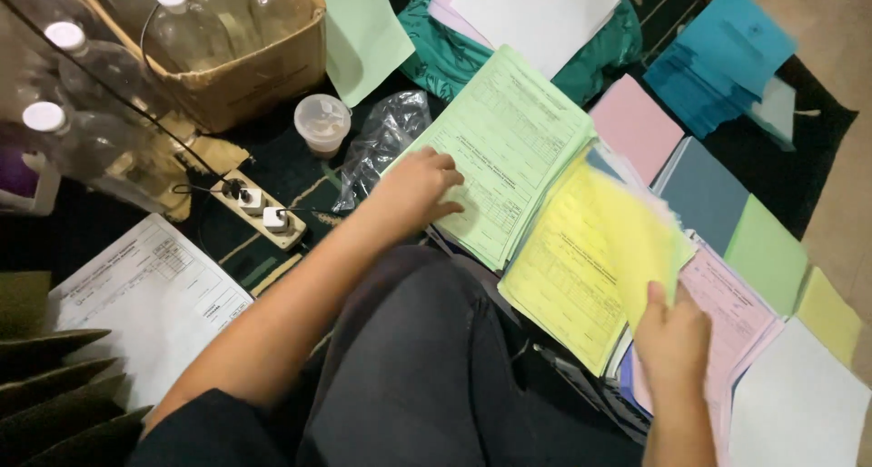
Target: The person sits on the floor and organizes stacks of colorful papers and forms. They flip through the documents, separate them by color, and arrange them into neat piles on the floor.
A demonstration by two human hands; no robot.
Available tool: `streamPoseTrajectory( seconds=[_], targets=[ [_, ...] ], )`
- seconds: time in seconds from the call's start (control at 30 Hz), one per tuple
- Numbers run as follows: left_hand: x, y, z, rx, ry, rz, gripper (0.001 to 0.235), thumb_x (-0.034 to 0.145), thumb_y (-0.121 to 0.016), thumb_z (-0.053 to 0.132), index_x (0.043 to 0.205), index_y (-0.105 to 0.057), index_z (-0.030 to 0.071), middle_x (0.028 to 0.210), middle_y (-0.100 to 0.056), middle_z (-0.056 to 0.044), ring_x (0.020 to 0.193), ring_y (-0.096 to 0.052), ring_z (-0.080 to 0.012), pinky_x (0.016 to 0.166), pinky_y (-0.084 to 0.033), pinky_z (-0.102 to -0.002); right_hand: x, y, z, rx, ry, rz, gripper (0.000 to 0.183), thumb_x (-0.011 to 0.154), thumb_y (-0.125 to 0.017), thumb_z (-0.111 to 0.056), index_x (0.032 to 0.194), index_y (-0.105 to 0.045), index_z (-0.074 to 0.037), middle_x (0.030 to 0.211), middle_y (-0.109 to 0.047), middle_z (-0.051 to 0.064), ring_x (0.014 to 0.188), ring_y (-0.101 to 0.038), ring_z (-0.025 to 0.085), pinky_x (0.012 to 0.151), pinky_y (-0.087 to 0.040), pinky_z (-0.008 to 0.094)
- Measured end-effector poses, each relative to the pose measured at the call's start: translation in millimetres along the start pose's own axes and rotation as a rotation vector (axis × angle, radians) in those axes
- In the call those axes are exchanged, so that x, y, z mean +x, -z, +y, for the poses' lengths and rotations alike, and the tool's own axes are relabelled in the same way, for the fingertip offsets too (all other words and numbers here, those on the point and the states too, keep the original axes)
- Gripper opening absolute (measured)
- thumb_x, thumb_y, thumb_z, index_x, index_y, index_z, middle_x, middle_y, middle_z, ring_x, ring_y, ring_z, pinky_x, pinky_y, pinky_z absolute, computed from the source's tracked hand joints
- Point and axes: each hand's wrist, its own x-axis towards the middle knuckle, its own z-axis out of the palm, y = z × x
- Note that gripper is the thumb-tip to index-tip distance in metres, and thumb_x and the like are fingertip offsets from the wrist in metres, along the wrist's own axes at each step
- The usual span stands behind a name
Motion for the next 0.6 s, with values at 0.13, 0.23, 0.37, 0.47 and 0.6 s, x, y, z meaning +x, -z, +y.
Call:
streamPoseTrajectory(
  seconds=[0.13, 0.23, 0.37, 0.47, 0.6],
  targets=[
    [0, 3, -54, 0.093, 0.001, -0.275, 0.043, 0.057, -0.093, 0.034, 0.091, -0.076, 0.012, 0.097, -0.068, -0.007, 0.093, -0.064, -0.0340, 0.085, -0.052, -0.046, 8, 22, -60, -0.128, 0.314, 0.354, 0.031, 0.109, -0.059, -0.002, 0.134, -0.072, 0.013, 0.093, -0.075, 0.028, 0.068, -0.069, 0.037, 0.063, -0.054, 0.043],
    [10, 18, -52, 0.016, 0.001, -0.388, 0.043, 0.057, -0.094, 0.033, 0.093, -0.081, 0.013, 0.100, -0.072, 0.001, 0.094, -0.068, -0.0289, 0.085, -0.053, -0.042, 20, -3, -122, -0.225, 0.472, 0.324, 0.030, 0.103, -0.067, -0.007, 0.131, -0.073, 0.000, 0.077, -0.075, 0.018, 0.054, -0.068, 0.023, 0.053, -0.058, 0.038],
    [14, 43, -40, 0.081, 0.070, -0.546, 0.021, 0.083, -0.080, 0.034, 0.098, -0.083, 0.018, 0.106, -0.077, -0.003, 0.095, -0.074, -0.0295, 0.085, -0.059, -0.042, 35, -76, -174, -0.152, 0.537, -0.002, 0.034, 0.097, -0.053, -0.003, 0.128, -0.067, -0.007, 0.088, -0.075, 0.019, 0.072, -0.074, 0.033, 0.063, -0.060, 0.045],
    [0, 45, -40, 0.107, -0.030, -0.477, 0.015, 0.090, -0.075, 0.029, 0.095, -0.082, 0.017, 0.096, -0.079, -0.002, 0.090, -0.075, -0.0273, 0.082, -0.059, -0.040, 24, -121, -179, -0.141, 0.597, -0.168, 0.036, 0.094, -0.053, -0.002, 0.128, -0.063, -0.002, 0.097, -0.075, 0.025, 0.085, -0.075, 0.043, 0.070, -0.061, 0.056],
    [-10, 41, -35, 0.237, -0.343, -0.037, 0.007, 0.089, -0.072, 0.018, 0.089, -0.079, 0.017, 0.086, -0.077, 0.004, 0.088, -0.069, -0.0207, 0.079, -0.049, -0.038, -11, -125, -188, 0.014, 0.631, -0.158, 0.047, 0.105, -0.049, -0.034, 0.131, -0.061, 0.004, 0.133, -0.063, 0.030, 0.108, -0.070, 0.046, 0.081, -0.060, 0.060]
  ],
)
